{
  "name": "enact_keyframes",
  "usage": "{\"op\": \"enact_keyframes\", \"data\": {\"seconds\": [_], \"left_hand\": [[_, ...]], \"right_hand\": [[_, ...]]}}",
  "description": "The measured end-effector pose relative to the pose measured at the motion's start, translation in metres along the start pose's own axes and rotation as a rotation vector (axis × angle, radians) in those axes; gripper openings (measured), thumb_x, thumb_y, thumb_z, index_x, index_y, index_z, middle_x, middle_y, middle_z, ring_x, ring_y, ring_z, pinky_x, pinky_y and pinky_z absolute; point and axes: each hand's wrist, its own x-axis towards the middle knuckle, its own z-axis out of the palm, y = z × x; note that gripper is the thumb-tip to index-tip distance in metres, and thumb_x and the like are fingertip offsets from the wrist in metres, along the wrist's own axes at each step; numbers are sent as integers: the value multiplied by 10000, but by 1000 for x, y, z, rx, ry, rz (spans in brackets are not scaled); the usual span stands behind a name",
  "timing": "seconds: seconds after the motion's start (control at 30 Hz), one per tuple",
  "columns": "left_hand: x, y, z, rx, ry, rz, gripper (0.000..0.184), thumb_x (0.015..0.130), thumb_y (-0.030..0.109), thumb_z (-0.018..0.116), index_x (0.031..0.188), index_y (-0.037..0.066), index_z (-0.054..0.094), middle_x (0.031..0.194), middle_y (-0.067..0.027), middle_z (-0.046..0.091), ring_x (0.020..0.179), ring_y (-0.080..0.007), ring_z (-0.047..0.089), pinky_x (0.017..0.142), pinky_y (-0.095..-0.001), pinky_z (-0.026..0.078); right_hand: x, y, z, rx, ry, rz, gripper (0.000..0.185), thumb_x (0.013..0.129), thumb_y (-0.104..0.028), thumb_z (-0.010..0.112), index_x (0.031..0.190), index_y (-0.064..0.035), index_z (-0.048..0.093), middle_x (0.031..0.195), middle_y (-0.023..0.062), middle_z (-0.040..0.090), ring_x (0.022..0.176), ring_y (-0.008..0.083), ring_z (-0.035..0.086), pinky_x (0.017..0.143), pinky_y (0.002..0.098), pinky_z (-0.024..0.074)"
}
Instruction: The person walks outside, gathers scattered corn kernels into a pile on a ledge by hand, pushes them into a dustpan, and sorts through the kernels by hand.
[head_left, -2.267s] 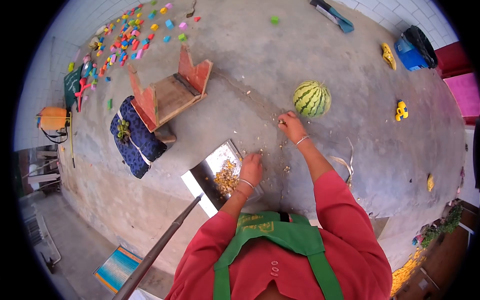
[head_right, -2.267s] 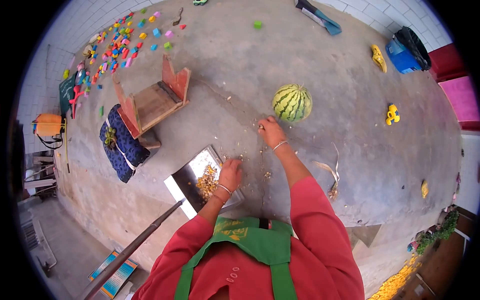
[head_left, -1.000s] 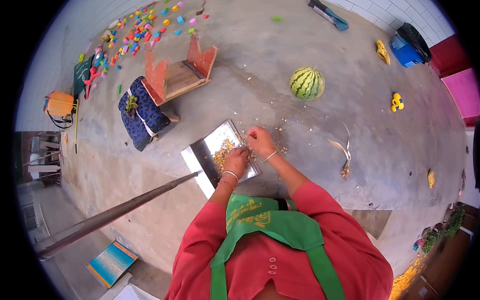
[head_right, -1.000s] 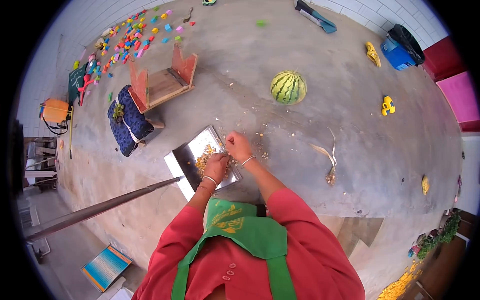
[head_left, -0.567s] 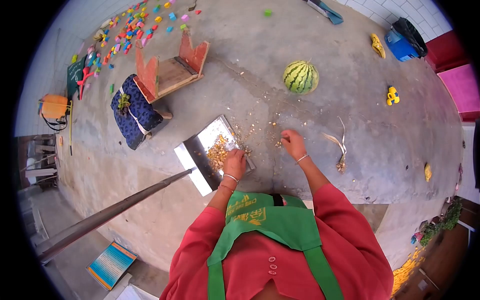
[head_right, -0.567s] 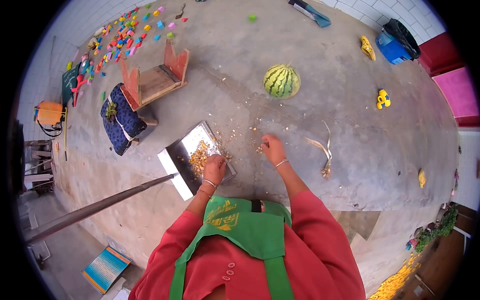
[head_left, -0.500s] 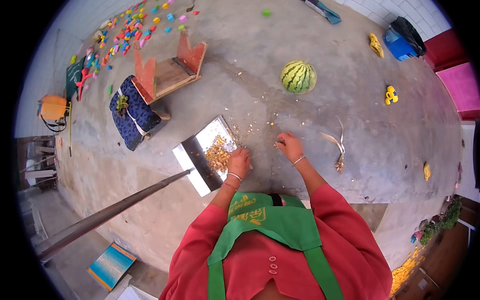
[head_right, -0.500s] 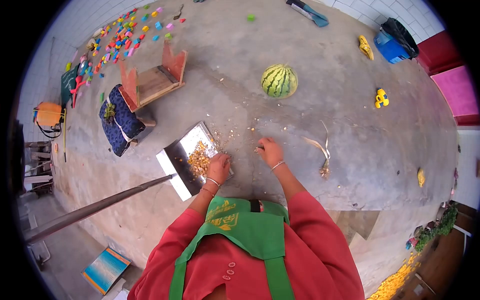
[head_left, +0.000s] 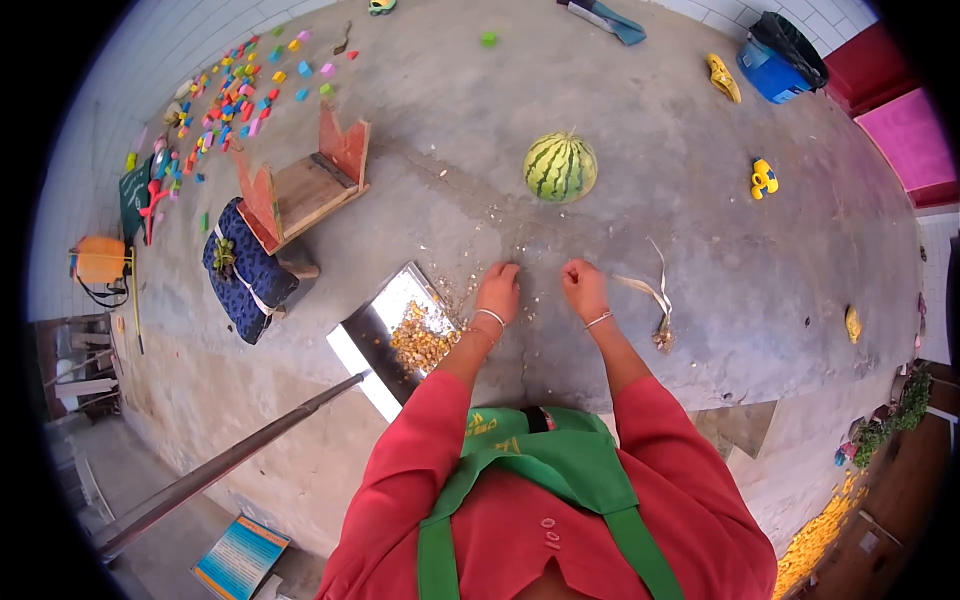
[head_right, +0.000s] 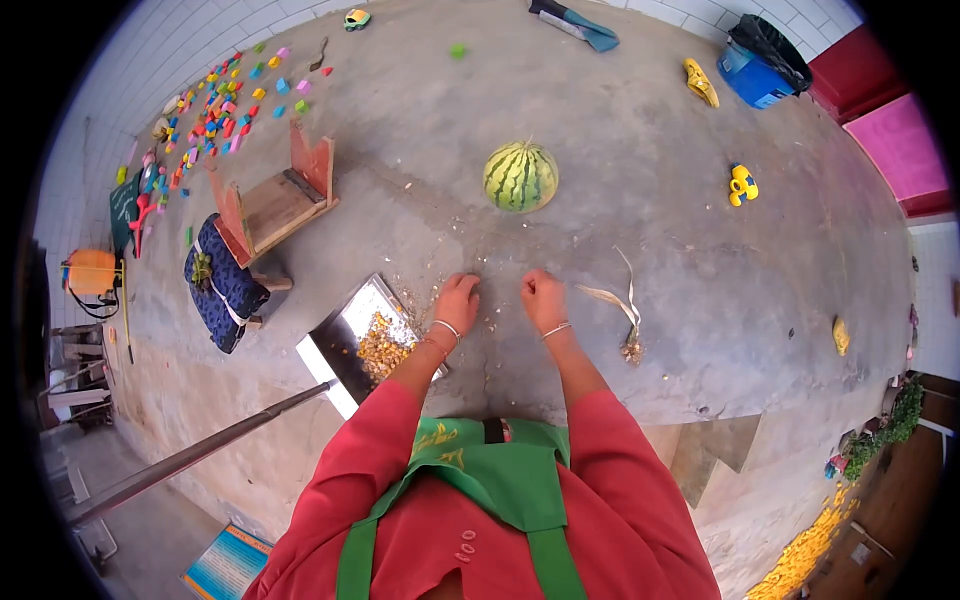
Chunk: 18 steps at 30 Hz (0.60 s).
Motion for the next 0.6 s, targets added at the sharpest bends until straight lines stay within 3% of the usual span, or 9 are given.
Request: {"op": "enact_keyframes", "data": {"seconds": [0.1, 0.17, 0.27, 0.4, 0.47, 0.6], "left_hand": [[17, 6, 9, 46, 59, 25, 296, 718, 6, 593, 1008, 62, 570, 981, -177, 559, 945, -370, 532, 831, -412, 451], [24, 5, 10, 155, -118, -64, 181, 780, 36, 513, 951, 46, 572, 1007, -177, 544, 985, -356, 510, 837, -411, 450], [26, 3, 8, 241, -152, -32, 156, 800, 51, 473, 933, 38, 554, 992, -182, 536, 970, -354, 512, 825, -410, 455], [23, 2, 6, 271, -142, -17, 172, 776, 21, 499, 943, 35, 538, 979, -191, 536, 954, -357, 521, 821, -410, 457], [19, -3, 3, 212, -152, -69, 195, 751, -18, 514, 940, 29, 520, 944, -200, 533, 920, -369, 528, 805, -415, 457], [-1, -13, -37, 133, -62, -31, 184, 739, -31, 531, 912, 30, 523, 926, -197, 535, 881, -384, 529, 780, -421, 454]], "right_hand": [[18, 16, -17, 54, 104, 99, 125, 710, -21, 609, 828, -58, 590, 735, 136, 610, 658, 293, 601, 613, 345, 484], [22, 22, -17, 2, 120, 49, 131, 715, -13, 611, 834, -57, 579, 732, 143, 597, 692, 288, 601, 630, 349, 480], [24, 27, -11, -113, -4, 55, 167, 729, -64, 627, 878, -61, 550, 802, 159, 588, 726, 341, 590, 650, 419, 475], [21, 23, -3, -203, -7, 90, 136, 728, -64, 614, 844, -63, 543, 809, 152, 592, 732, 343, 588, 656, 416, 474], [15, 15, -1, -88, -32, 39, 118, 717, -46, 603, 821, -50, 547, 754, 140, 587, 699, 298, 594, 633, 372, 473], [-9, -19, 16, 23, -167, 54, 112, 713, -40, 591, 809, -51, 535, 757, 137, 586, 701, 305, 591, 634, 375, 475]]}}
